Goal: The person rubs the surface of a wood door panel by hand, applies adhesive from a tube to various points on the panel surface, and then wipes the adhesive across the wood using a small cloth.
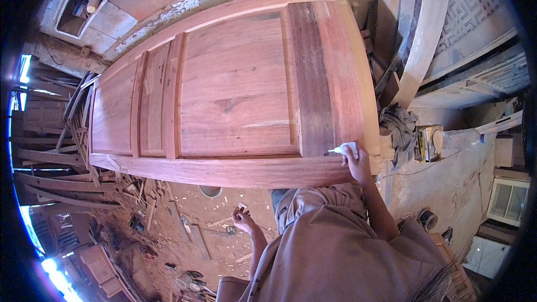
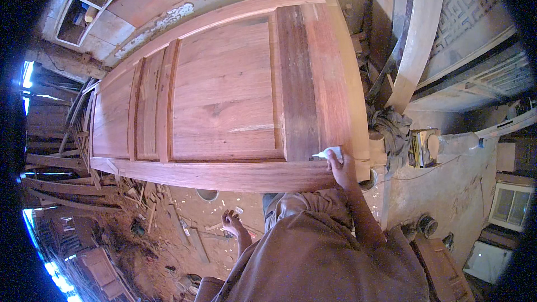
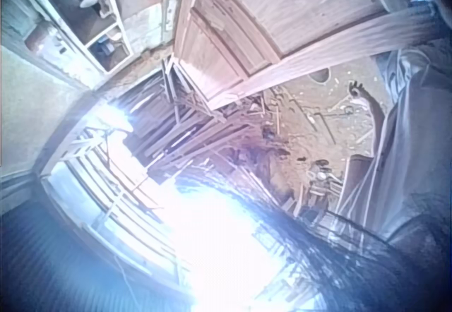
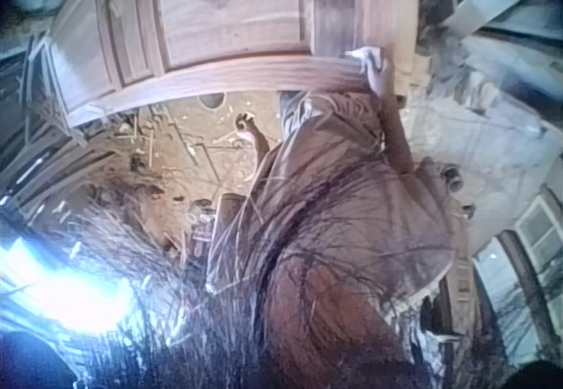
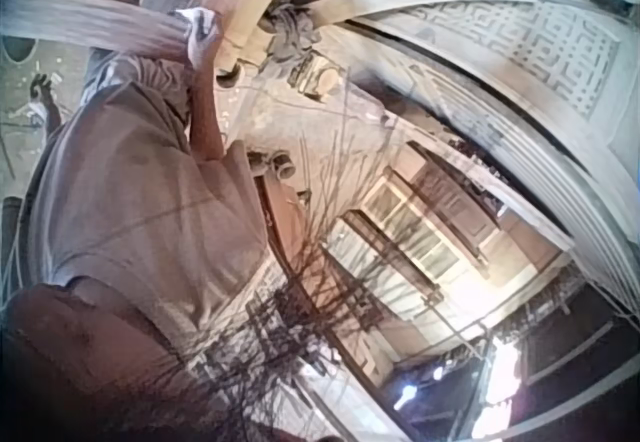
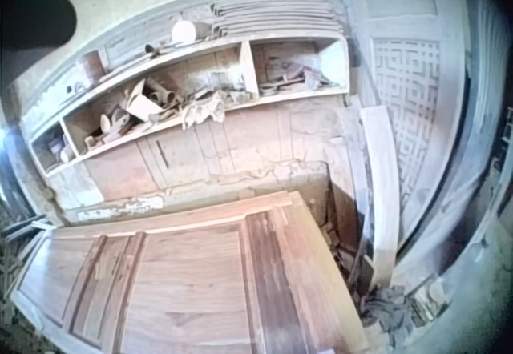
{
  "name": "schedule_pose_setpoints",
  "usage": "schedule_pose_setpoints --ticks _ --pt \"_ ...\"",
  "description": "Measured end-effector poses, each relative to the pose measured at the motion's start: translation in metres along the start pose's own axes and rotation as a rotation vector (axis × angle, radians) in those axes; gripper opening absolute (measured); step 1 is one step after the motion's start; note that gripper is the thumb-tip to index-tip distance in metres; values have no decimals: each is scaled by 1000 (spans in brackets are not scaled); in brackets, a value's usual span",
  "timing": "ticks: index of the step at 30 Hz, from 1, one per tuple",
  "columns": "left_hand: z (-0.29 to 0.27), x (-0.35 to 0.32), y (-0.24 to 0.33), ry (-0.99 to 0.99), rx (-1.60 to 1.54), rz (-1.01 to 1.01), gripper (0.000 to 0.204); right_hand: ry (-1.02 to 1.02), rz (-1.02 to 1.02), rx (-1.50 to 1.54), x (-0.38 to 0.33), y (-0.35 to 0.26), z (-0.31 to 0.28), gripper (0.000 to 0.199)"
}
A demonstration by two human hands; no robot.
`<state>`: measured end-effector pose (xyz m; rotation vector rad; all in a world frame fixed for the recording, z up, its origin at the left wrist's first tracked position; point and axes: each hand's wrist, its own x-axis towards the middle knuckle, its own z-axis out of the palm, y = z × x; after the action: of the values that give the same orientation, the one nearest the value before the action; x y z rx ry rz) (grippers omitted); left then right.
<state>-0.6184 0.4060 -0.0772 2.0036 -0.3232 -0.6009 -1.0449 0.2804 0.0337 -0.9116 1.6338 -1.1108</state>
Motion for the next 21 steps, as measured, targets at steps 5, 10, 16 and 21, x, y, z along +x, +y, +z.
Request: schedule_pose_setpoints --ticks 5,10,16,21 --pt "0 -1 -3 6 -2 26 20 131 23 304 14 -19 -15 29" --pt "-2 -5 -5 -7 12 -21 22 116 27 309 23 -27 -21 29" --pt "-2 -8 -4 11 5 -12 26 68 14 317 45 -15 -9 25" --pt "0 -17 8 -20 -12 -53 27 54 -6 260 62 -8 -6 22"
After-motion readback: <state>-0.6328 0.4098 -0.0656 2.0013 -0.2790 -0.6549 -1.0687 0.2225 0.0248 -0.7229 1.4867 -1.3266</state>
